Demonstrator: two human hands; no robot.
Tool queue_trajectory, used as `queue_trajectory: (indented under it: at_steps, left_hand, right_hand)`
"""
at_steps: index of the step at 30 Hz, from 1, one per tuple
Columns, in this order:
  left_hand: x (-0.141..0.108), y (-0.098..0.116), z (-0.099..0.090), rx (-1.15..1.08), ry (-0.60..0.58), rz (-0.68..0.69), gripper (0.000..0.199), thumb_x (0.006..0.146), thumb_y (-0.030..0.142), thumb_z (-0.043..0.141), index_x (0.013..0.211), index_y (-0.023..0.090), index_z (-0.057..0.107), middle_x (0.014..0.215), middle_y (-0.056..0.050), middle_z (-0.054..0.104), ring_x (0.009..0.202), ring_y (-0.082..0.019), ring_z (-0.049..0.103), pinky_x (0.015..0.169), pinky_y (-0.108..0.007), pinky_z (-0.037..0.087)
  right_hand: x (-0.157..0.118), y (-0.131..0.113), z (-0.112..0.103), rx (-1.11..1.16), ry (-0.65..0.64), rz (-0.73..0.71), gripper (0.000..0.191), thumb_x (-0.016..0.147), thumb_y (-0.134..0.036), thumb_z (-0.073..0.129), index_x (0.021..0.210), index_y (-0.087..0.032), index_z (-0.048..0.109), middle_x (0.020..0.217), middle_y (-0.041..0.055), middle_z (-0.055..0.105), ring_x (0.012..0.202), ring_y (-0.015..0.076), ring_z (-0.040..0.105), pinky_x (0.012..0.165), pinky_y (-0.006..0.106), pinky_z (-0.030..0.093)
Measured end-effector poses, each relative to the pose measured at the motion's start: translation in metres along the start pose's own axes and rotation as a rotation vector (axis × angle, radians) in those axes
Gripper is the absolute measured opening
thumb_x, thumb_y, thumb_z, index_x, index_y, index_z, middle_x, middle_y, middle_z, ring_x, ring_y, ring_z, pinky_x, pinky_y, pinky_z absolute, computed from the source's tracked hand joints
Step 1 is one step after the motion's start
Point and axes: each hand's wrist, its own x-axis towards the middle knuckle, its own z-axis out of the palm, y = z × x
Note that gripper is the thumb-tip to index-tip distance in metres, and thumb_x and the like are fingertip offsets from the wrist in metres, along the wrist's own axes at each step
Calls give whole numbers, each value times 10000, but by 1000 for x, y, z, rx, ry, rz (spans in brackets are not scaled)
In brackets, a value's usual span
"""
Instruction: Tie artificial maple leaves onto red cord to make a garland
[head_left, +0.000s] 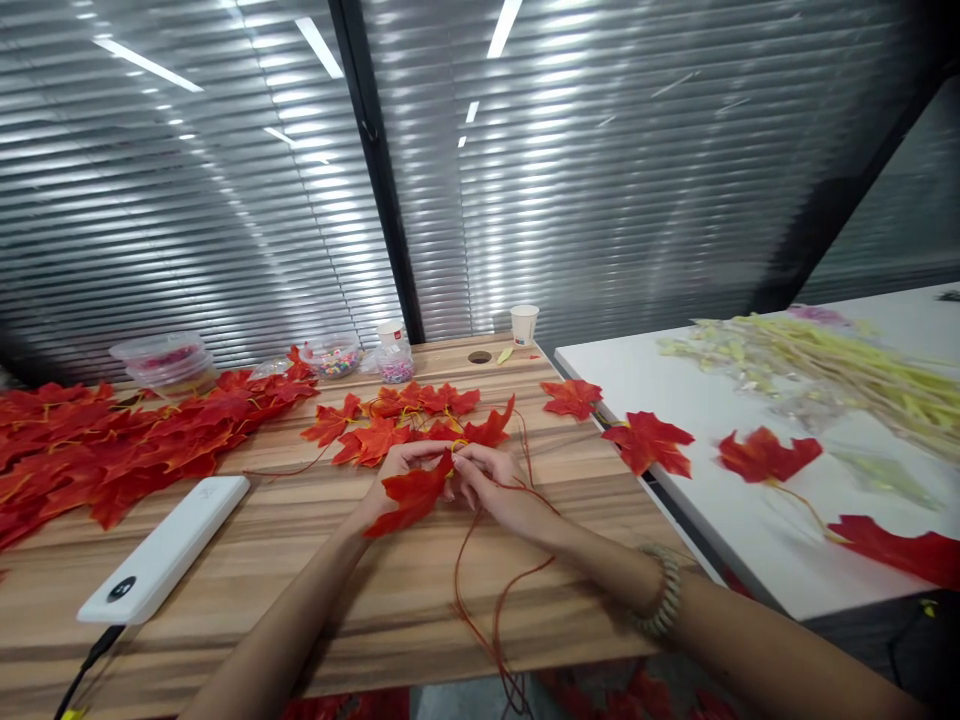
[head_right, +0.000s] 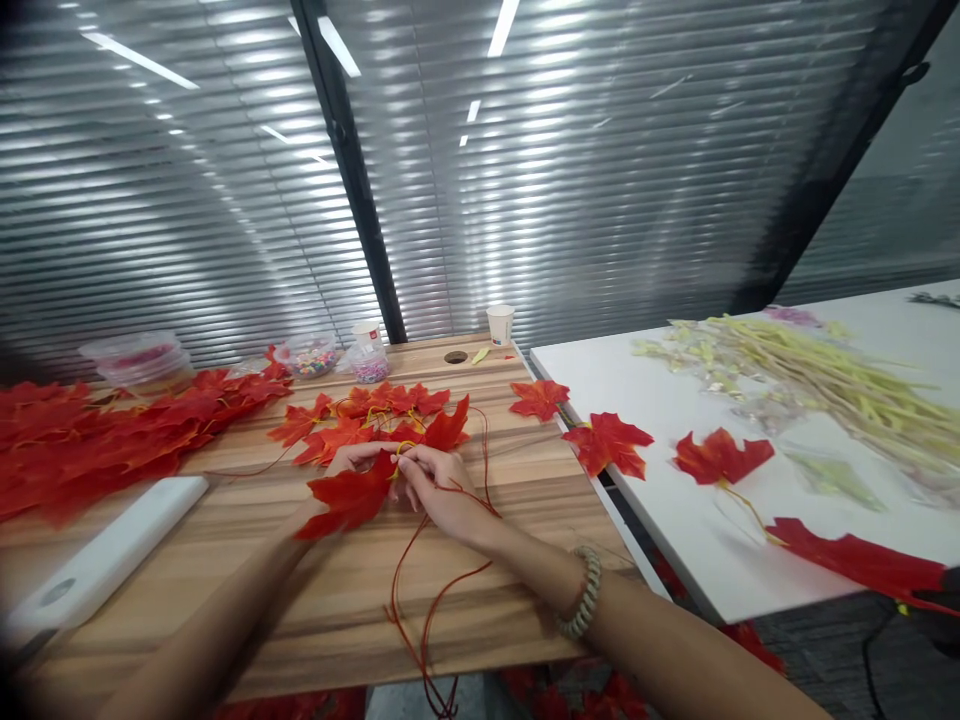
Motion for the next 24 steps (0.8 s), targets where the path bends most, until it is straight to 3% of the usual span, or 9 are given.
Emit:
queue_trajectory:
  at_steps: [6,10,16,20,24]
  left_hand:
    - [-3,1,8,135,122,46,343,591,373,708,806,107,691,735,-86,689,490,-122,562,479,-247,456]
    - [-6,2,11,188,223,94,264,574,328,718,715,106,693,713,-83,687,597,-158,597,567,-259,472]
    - [-8,1,10,397,215,222,146,652,270,655,701,137,687,712,-57,672,631,-152,600,596,-241,468]
    - [-8,5,9,565,147,319,119,654,259,662,672,142,666,668,-49,641,602,-135,573,572,-224,445]
    - [-8,6,6,636,138,361,101,656,239,653,647,139,642,651,-43,625,603,-131,551,577,-220,423]
  right_hand:
    - [3,3,1,129,-14,71,306,869,-428,361,734,-167,450,458,-56,453,378,53,379,391,163,290]
    - [3,5,0,113,-17,109,350,860,-470,357,710,-167,449,439,-60,432,366,51,363,373,164,269]
    - [5,7,-3,66,16,78,359,839,-467,402,668,-163,487,472,-51,408,419,66,383,400,181,285]
    - [7,11,-5,54,29,9,336,806,-425,462,600,-160,476,520,-40,402,498,75,381,453,187,301]
    - [7,10,-5,121,-8,80,308,801,-396,461,593,-168,457,496,-52,372,432,67,346,403,187,264]
